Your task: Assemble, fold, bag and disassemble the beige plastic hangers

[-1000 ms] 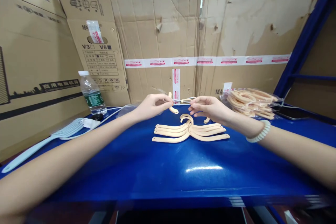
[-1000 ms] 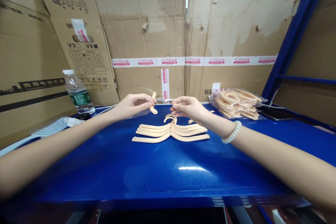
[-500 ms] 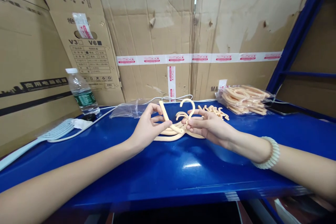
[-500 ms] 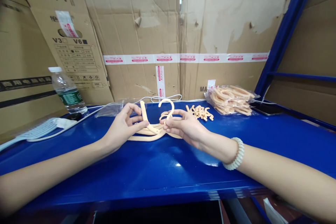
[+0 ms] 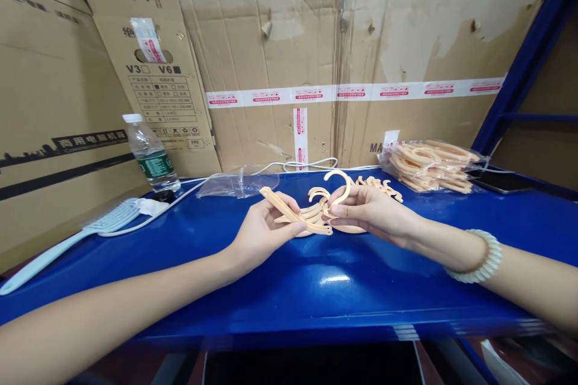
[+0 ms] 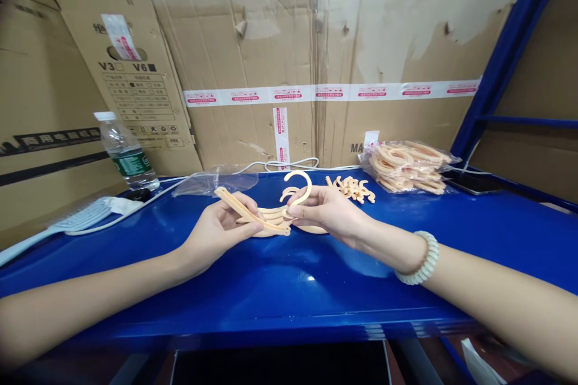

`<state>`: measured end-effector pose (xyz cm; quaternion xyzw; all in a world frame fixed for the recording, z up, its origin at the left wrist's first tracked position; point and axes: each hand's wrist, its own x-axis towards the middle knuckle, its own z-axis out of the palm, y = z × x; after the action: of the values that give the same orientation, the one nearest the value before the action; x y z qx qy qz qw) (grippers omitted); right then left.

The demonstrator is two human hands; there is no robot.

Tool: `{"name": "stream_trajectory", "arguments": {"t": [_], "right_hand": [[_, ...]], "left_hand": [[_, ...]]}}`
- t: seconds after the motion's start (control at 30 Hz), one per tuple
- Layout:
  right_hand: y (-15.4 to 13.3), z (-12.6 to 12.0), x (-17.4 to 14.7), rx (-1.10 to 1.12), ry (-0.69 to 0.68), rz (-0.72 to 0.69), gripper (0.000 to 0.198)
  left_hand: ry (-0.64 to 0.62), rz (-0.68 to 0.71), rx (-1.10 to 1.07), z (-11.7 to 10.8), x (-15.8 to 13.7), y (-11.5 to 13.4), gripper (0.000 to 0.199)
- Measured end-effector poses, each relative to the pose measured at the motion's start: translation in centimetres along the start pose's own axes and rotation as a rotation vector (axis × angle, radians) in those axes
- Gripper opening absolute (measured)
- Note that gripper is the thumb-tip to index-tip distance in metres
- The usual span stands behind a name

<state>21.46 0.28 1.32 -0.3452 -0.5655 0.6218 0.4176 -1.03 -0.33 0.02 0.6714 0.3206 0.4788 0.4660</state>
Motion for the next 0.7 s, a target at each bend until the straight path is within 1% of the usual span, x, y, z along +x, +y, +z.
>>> {"name": "stream_trajectory", "arguments": {"t": [0.17, 0.23, 0.33, 0.5, 0.6, 0.7], "right_hand": [[-0.81, -0.73, -0.03, 0.033, -0.206, 0.121, 0.029], [-1.00, -0.89, -0.13, 0.051, -0.259, 0.143, 0.026], [-1.03, -0.90, -0.24, 0.052, -0.291, 0.169, 0.024], [-0.74, -0.73, -0.13, 0.060, -0.337, 0.213, 0.027], [-0.58, -0.70, 0.00, 0.054, -0.333, 0.216, 0.028], [-0.38, -0.57, 0.00, 0.044, -0.304, 0.201, 0.029]], "left_hand": [[-0.016, 0.070, 0.105, 0.11, -0.29, 0.11, 0.023], [-0.016, 0.115, 0.117, 0.13, -0.27, 0.01, 0.022], [-0.035, 0.164, 0.122, 0.14, -0.29, -0.18, 0.020], [-0.085, 0.212, 0.146, 0.08, -0.58, -0.31, 0.016], [-0.111, 0.242, 0.175, 0.01, -0.79, -0.25, 0.015], [-0.123, 0.320, 0.269, -0.06, -1.01, -0.11, 0.015]]}}
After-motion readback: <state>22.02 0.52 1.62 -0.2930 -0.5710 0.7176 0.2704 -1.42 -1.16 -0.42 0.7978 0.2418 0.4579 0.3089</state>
